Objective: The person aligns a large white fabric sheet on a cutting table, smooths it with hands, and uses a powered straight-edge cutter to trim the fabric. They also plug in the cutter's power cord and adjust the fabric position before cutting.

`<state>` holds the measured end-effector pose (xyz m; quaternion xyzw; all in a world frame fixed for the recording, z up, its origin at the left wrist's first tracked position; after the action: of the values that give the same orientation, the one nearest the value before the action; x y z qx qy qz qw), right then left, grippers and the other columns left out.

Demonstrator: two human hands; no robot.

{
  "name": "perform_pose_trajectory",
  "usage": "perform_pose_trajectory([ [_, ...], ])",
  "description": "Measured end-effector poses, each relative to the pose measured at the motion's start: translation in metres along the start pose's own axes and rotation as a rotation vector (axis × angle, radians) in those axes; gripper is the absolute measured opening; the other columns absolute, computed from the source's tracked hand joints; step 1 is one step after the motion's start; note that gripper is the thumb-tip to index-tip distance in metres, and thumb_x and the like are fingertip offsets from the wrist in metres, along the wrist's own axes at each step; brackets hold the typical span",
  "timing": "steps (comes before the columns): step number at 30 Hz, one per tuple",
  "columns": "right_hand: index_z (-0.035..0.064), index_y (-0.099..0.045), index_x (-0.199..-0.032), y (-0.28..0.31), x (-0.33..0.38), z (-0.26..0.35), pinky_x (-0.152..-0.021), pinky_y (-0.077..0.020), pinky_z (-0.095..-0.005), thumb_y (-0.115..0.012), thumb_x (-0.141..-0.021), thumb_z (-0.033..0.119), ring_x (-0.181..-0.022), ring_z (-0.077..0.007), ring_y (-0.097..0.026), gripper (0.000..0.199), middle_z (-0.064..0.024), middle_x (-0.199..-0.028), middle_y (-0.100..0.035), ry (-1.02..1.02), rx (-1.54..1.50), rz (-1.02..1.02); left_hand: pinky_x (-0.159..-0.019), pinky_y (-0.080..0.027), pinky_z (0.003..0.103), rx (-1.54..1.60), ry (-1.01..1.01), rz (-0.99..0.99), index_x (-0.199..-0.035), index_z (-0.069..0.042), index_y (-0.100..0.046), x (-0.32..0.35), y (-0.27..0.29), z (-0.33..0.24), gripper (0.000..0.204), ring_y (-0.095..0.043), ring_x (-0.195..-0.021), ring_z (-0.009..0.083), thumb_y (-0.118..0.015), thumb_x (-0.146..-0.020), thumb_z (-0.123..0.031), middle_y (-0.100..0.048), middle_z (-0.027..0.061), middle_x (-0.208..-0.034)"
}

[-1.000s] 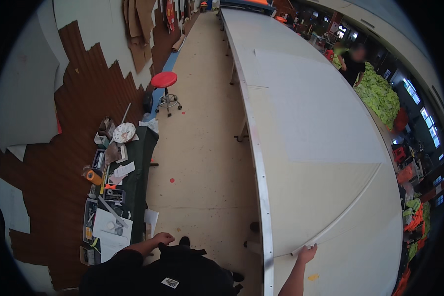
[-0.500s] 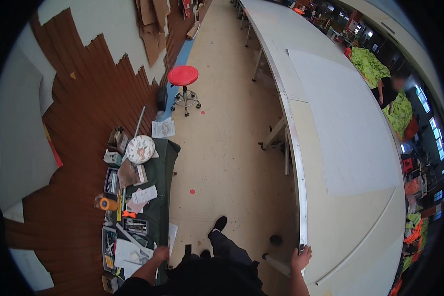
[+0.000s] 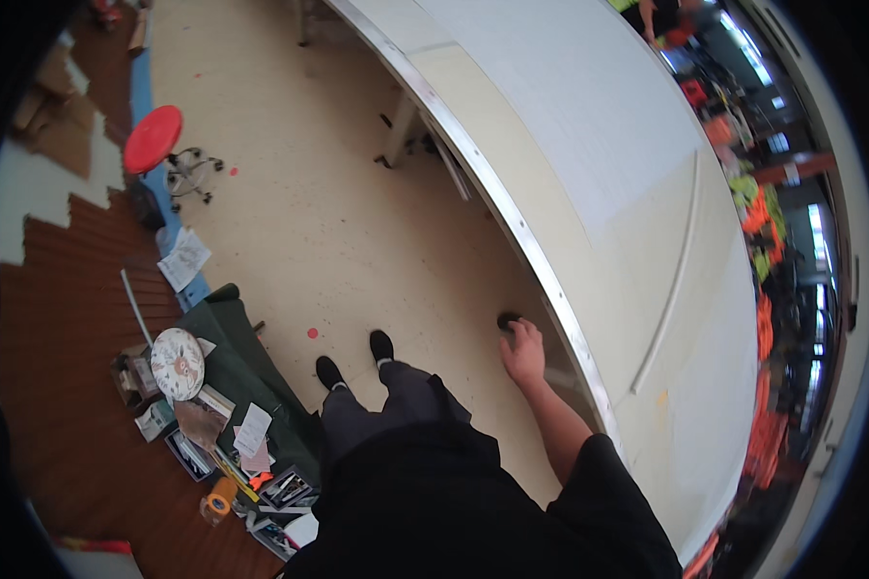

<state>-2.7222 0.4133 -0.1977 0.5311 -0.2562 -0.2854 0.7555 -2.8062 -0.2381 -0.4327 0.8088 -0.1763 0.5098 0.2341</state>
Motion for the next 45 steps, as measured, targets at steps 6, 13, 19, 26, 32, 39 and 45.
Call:
perform_pose_trajectory([
  [6,0.0058,-0.069,-0.132,-0.078,0.191,-0.038,-0.1,-0.0556,-0.0463,-0.077,-0.087,0.043,-0.112,-0.0367,-0.071,0.059,-0.0216,-0.127,-0.07,-0.357,0.002,0.628,-0.071,-0.054,0.043,-0.157,-0.098,-0.028,-0.096,-0.006,-0.071,-0.064,0.053,-0.09,0.031,-0.067,-0.076,0.0249,-0.063,-0.098,-0.035,-0.068,0.0097,-0.082],
  [13,0.0083,-0.073,-0.126,-0.103,0.222,-0.096,-0.103,-0.0548,-0.0446,-0.074,-0.086,0.049,-0.118,-0.0354,-0.069,0.057,-0.0163,-0.123,-0.075,-0.58,-0.026,0.756,-0.074,-0.054,0.044,-0.257,-0.102,0.133,-0.099,-0.005,-0.07,-0.074,-0.04,-0.082,0.031,-0.066,-0.079,0.0255,-0.061,-0.1,-0.035,-0.068,0.0102,-0.084],
  [19,0.0049,-0.071,-0.124,-0.234,0.121,-0.256,-0.096,-0.0571,-0.0452,-0.077,-0.087,0.043,-0.105,-0.0371,-0.073,0.054,-0.0185,-0.112,-0.076,-0.307,0.126,0.733,-0.076,-0.054,0.044,-0.26,-0.001,0.213,-0.102,-0.005,-0.069,-0.07,-0.18,-0.007,0.032,-0.066,-0.082,0.0261,-0.059,-0.102,-0.035,-0.068,0.0106,-0.087],
  [26,0.0047,-0.056,-0.147,-0.411,-0.063,-0.459,-0.11,-0.0484,-0.0459,-0.083,-0.084,0.04,-0.132,-0.0399,-0.06,0.077,-0.0267,-0.138,-0.063,-0.496,0.148,0.386,-0.079,-0.055,0.045,-0.077,0.158,0.086,-0.105,-0.004,-0.068,-0.126,-0.36,0.091,0.032,-0.066,-0.085,0.0267,-0.057,-0.103,-0.035,-0.067,0.0111,-0.089],
  [32,0.0074,-0.039,-0.158,-0.541,-0.128,-0.612,-0.101,-0.0526,-0.0503,-0.096,-0.07,0.041,-0.125,-0.0412,-0.061,0.111,-0.0269,-0.139,-0.058,-0.472,0.098,0.22,-0.082,-0.055,0.046,0.086,0.27,-0.049,-0.108,-0.004,-0.068,-0.175,-0.469,0.165,0.033,-0.065,-0.088,0.0273,-0.055,-0.105,-0.035,-0.067,0.0115,-0.091],
  [39,0.0053,-0.046,-0.144,-0.58,-0.124,-0.621,-0.071,-0.0626,-0.0448,-0.1,-0.062,0.038,-0.101,-0.0329,-0.069,0.104,-0.0195,-0.133,-0.061,-0.798,-0.251,0.219,-0.084,-0.055,0.047,0.158,0.309,-0.171,-0.111,-0.003,-0.067,-0.16,-0.484,0.2,0.034,-0.065,-0.091,0.0279,-0.054,-0.107,-0.034,-0.067,0.012,-0.094],
  [45,0.007,-0.048,-0.141,-0.525,-0.01,-0.532,-0.105,-0.052,-0.0496,-0.099,-0.058,0.029,-0.121,-0.0411,-0.062,0.101,-0.0241,-0.132,-0.061,-0.585,-0.102,0.348,-0.087,-0.055,0.047,0.143,0.19,-0.161,-0.114,-0.003,-0.066,-0.111,-0.435,0.185,0.035,-0.064,-0.093,0.0285,-0.052,-0.108,-0.034,-0.067,0.0124,-0.096],
])
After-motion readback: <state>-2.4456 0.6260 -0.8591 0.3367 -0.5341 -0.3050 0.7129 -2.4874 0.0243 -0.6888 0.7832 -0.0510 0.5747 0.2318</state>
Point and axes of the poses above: each hand's wrist, its own x-axis away from the middle knuckle, its own y-axis out of the back of the hand, z = x × y, the point moved 1 cm from there along -x, towards the middle knuckle
